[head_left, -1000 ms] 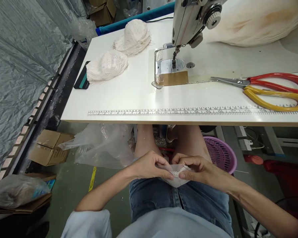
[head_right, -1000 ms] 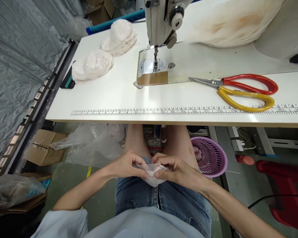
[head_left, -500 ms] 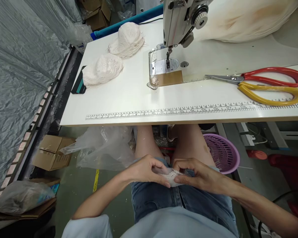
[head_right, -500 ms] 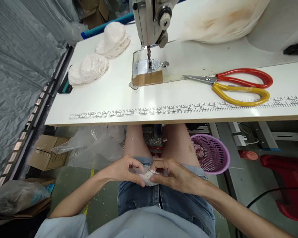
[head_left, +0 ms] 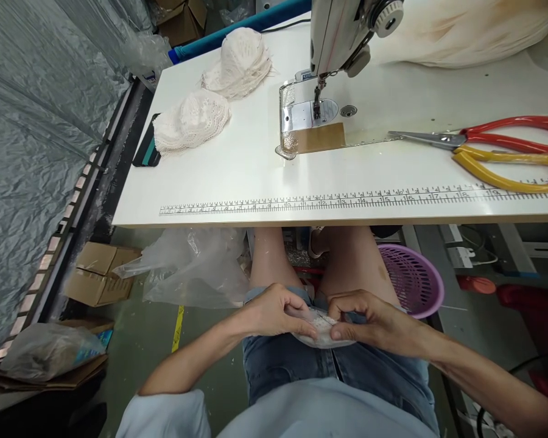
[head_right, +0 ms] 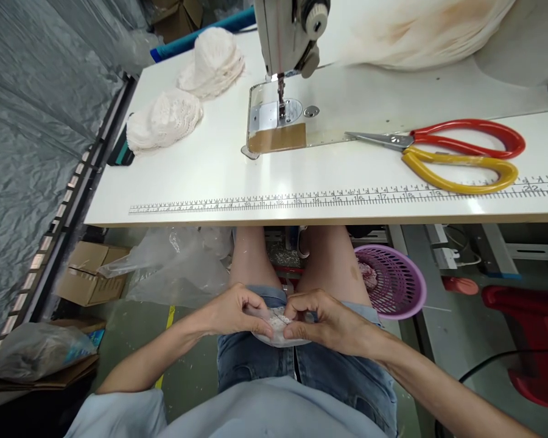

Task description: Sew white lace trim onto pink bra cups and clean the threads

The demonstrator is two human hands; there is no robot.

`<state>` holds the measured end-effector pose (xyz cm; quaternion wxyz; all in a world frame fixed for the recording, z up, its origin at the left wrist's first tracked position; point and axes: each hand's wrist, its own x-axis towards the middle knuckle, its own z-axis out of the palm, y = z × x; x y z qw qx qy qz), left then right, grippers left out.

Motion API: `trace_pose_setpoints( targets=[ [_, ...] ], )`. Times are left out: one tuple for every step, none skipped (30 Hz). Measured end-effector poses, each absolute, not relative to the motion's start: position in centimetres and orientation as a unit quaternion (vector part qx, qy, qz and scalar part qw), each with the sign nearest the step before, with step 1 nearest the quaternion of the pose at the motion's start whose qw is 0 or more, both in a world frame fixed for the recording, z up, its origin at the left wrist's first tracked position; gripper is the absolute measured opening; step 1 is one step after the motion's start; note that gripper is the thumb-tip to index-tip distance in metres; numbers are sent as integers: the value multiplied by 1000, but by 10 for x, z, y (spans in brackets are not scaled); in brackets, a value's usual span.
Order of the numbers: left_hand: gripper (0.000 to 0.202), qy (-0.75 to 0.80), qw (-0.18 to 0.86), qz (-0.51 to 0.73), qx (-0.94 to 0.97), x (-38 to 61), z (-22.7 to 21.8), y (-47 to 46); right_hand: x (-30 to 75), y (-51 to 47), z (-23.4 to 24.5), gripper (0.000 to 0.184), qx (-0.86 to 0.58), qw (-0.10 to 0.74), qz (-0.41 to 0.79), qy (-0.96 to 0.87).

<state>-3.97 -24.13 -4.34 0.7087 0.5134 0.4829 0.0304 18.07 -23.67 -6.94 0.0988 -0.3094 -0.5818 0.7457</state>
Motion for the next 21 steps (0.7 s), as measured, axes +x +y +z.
trace_pose_setpoints(
  targets=[
    [35,487,706,29,513,-39,-43,-241,181,-237,-70,36,-309,99,747,-580],
    [35,490,702,30,516,-39,-43,-241,181,-237,-69,35,-309,99,746,-581],
    [35,493,698,32,518,-39,-43,-241,182,-236,-69,34,-310,98,743,-585],
    [34,495,694,33,522,-38,-43,-241,182,-236,-68,33,-312,97,738,-591],
    [34,496,691,34,524,-38,-43,-241,182,-237,-68,33,-315,95,732,-596],
    [33,497,688,34,527,-38,-43,-241,181,-237,-67,33,-319,93,727,-601],
    [33,499,685,34,530,-38,-43,-242,181,-237,-66,34,-323,90,721,-606],
    [32,502,681,34,532,-38,-43,-242,180,-238,-66,34,-327,88,715,-611],
    [31,504,677,33,535,-38,-43,-242,180,-238,-66,35,-330,88,708,-618],
    [30,507,673,32,537,-38,-42,-243,179,-239,-67,34,-332,89,702,-624],
    [29,510,671,31,538,-38,-42,-243,179,-240,-67,34,-333,91,694,-631],
    [29,511,669,31,539,-38,-42,-243,178,-242,-68,33,-334,96,688,-637],
    [29,512,668,32,539,-38,-42,-244,178,-243,-69,32,-335,103,682,-642],
    [30,513,668,35,538,-37,-42,-244,177,-244,-70,32,-336,110,677,-645],
    [31,514,666,39,538,-37,-42,-244,177,-245,-71,32,-338,115,673,-647],
    [33,514,665,45,539,-37,-42,-244,176,-246,-71,33,-338,120,671,-649],
    [34,514,664,51,541,-36,-41,-244,176,-246,-71,34,-337,125,669,-651],
    [35,512,663,55,543,-36,-41,-244,176,-247,-70,34,-335,128,668,-652],
    [36,511,663,56,544,-36,-41,-244,175,-247,-70,34,-333,130,666,-654],
    [37,510,664,57,544,-36,-41,-244,175,-247,-69,33,-331,130,665,-656],
    [36,510,665,57,543,-35,-41,-244,175,-247,-68,32,-331,129,664,-658]
  ],
)
